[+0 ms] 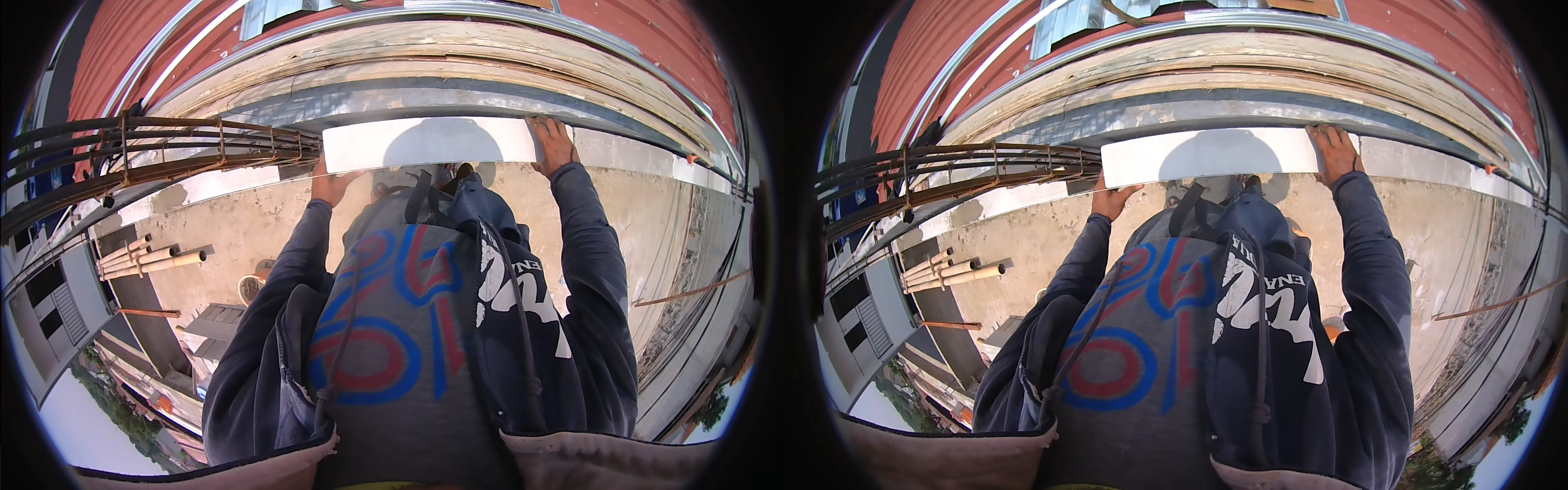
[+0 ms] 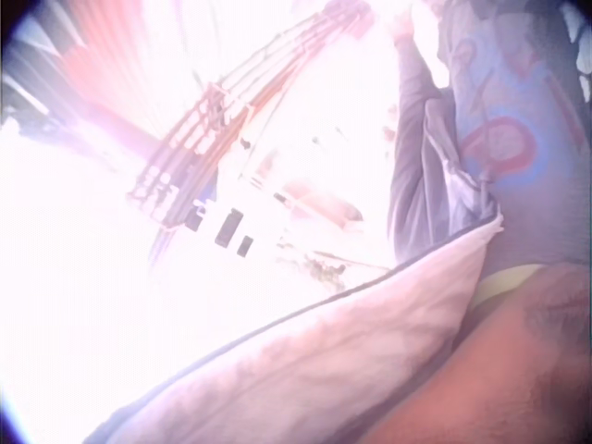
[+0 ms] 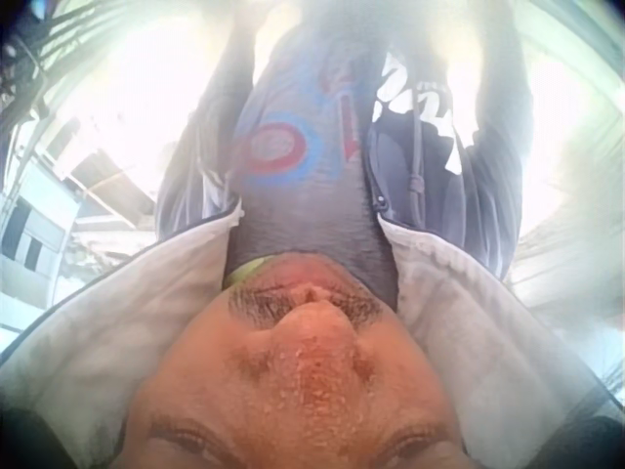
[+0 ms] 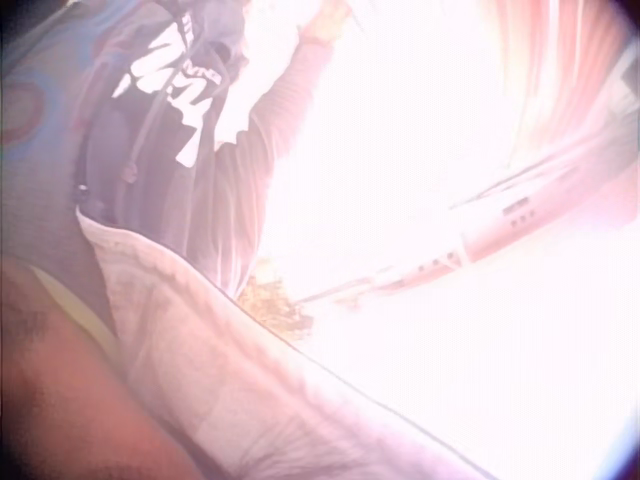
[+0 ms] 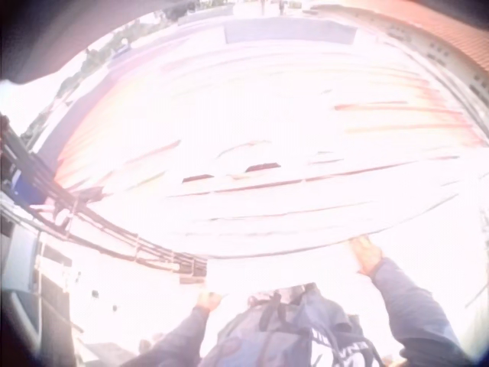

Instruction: The person installs white rectangular tiles along a curved rooftop edge. They apply mortar from a bucket using a trowel, position each tile, and tap it into place with a hammer. The person also cuts a tile with a hand saw and continues placing tiles along the edge.

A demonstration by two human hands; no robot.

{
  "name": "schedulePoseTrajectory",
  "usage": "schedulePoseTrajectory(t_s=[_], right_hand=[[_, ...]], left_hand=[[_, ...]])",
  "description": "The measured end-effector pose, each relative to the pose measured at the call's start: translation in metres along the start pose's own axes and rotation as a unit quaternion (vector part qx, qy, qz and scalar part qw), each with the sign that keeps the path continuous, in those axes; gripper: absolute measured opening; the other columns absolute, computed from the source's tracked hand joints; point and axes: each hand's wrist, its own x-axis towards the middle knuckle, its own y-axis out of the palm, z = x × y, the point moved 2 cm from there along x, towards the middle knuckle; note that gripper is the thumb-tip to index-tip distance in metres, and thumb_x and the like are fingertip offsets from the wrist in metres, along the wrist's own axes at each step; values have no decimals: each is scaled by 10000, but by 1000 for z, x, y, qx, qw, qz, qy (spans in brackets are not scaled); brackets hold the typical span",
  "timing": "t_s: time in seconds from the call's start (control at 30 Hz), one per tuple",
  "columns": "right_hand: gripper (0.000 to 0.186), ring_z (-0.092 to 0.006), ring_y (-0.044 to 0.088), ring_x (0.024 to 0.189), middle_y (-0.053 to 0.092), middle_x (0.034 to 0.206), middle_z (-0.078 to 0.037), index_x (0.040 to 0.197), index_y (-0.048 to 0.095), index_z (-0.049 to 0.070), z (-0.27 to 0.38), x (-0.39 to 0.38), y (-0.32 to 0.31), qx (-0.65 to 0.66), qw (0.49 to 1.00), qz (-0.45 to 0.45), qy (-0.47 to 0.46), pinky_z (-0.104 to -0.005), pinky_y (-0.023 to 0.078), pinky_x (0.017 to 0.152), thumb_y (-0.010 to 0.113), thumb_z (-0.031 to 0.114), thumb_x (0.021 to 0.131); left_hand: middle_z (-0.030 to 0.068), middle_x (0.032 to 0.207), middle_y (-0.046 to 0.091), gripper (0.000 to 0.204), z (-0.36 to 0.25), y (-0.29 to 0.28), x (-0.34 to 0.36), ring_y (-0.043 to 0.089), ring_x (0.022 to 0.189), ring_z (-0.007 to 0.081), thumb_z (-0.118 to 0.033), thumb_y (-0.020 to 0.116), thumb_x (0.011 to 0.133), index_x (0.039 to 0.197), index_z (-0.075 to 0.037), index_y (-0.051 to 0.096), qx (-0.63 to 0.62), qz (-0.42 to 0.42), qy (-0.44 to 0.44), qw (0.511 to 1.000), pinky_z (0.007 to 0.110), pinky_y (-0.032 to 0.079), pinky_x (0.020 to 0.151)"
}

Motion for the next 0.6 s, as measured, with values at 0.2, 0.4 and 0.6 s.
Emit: schedulePoseTrajectory(t_s=[0.2,0.4,0.6], right_hand=[[1110,-344,439,1453,484,1553,-114,1612,394,188,6,5,-3,-27,1000,-1,-6,-408,373,1251,974,262,668],[1036,-338,449,1451,479,1545,-102,1594,419,215,1,-9,5,-13,999,-27,24,-453,381,1225,940,242,699],[930,-320,380,1512,464,1563,-100,1611,397,229,10,-35,-25,35,997,-49,39,-586,225,1286,831,281,790]], left_hand=[[176,1279,694,777,-3,-4,-2,669,1182,274,-310,956,795,1377,9,552,-4,-17,-6,1000,400,529,1010],[162,1234,708,745,1,4,2,677,1128,252,-283,958,798,1348,19,555,-23,-4,-20,1000,388,541,978],[163,1328,683,625,38,38,-15,636,1239,225,-52,878,859,1391,51,567,-179,-54,-72,980,364,492,1062]])
